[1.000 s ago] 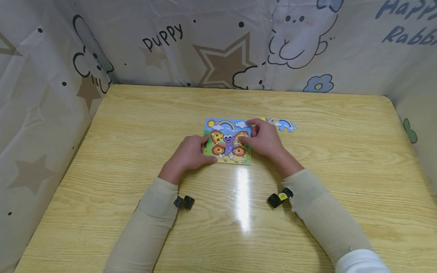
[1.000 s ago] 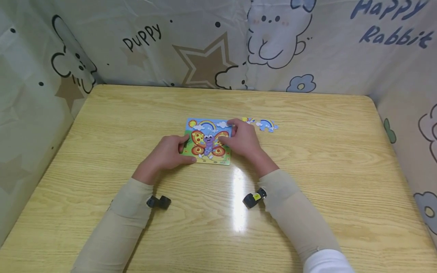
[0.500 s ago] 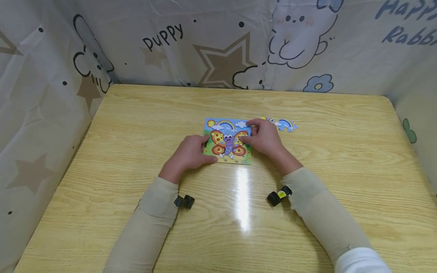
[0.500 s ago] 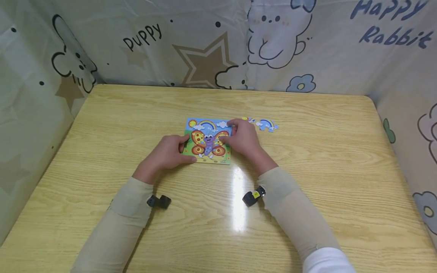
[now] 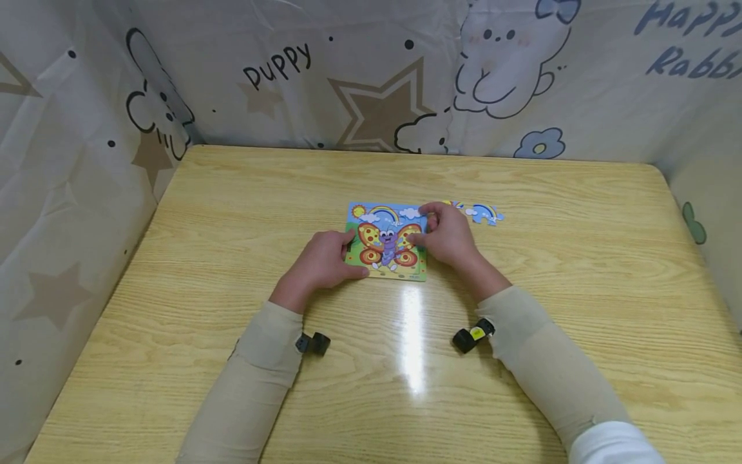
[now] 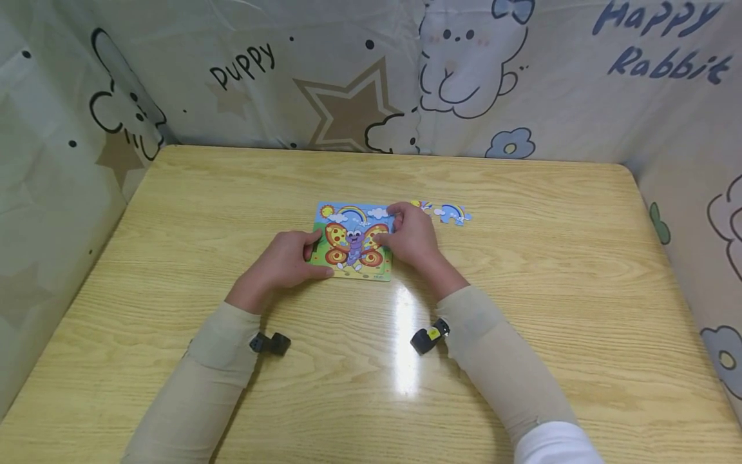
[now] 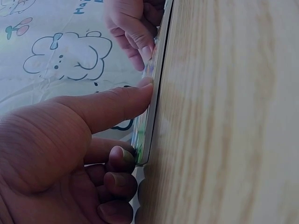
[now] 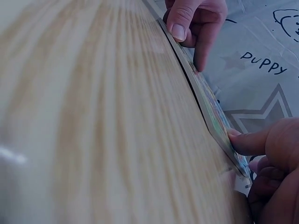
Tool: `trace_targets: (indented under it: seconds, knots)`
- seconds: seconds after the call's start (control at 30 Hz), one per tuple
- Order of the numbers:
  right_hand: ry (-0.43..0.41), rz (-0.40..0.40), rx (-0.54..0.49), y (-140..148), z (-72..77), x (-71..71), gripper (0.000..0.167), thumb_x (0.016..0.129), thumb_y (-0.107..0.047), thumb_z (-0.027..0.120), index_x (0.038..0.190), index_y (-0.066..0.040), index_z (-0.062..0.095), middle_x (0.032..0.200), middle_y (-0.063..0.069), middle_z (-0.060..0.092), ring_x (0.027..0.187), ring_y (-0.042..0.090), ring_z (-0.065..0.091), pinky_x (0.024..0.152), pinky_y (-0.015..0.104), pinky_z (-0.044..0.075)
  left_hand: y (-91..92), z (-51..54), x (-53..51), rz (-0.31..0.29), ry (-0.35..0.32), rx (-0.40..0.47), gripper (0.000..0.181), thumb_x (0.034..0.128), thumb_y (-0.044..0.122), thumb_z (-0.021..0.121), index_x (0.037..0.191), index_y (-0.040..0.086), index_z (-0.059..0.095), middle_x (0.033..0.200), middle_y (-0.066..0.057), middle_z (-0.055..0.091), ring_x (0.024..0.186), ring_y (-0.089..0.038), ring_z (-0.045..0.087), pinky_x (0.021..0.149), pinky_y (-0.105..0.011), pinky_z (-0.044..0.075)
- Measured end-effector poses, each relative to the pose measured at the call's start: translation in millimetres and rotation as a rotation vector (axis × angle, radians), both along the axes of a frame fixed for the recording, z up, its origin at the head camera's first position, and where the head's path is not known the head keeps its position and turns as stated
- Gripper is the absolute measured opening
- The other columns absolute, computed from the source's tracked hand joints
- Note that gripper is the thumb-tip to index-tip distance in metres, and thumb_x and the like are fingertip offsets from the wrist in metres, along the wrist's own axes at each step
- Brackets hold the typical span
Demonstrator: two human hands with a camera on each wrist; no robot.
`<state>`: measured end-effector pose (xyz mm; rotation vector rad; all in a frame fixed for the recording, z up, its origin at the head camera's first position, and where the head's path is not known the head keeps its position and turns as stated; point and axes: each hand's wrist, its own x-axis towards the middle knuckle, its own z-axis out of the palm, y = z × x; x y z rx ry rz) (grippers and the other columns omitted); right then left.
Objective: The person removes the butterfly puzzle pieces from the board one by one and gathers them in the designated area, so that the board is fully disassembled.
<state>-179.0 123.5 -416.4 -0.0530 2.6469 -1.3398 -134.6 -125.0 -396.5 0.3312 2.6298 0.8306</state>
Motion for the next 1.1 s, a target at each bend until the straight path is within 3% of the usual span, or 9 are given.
trace_targets:
  seconds: [0.4,0.73,1.1]
  knots:
    - [0.043,-0.017,-0.062,-0.7,-2.6,3.3,0.055,0.076,-0.007,0.088,0.120,-0.004,0.055,0.079,0.007,0.042,0.071,0.023,0.041,0.076,0.037,0.038,-0.1,-0.7,-0.5,0.001,0.004,-0.003,0.088,0.0831,0.035,0.083,0.149,-0.005,0.041,0.075,-0.007,0.049,0.073,-0.021,0.045,0.070,-0.034,0.037]
    - [0.034,0.146,0.053,3.5,0.7,-0.2,0.063,0.085,-0.016,0.081,0.142,-0.010,0.054,0.071,0.004,0.047,0.063,0.021,0.041,0.067,0.037,0.036,-0.8,-3.4,-1.0,0.006,0.002,-0.002,0.088,0.0831,0.036,0.083,0.149,-0.004,0.041,0.076,-0.007,0.049,0.074,-0.021,0.045,0.071,-0.034,0.038]
    - [0.050,0.195,0.109,6.6,-1.3,-1.0,0.055,0.082,-0.027,0.084,0.127,-0.008,0.060,0.077,0.006,0.053,0.066,0.022,0.047,0.065,0.036,0.037,-1.0,-4.7,-1.8,0.015,-0.004,0.003,0.088,0.0831,0.036,0.083,0.150,-0.003,0.040,0.077,-0.008,0.049,0.075,-0.022,0.046,0.072,-0.035,0.038]
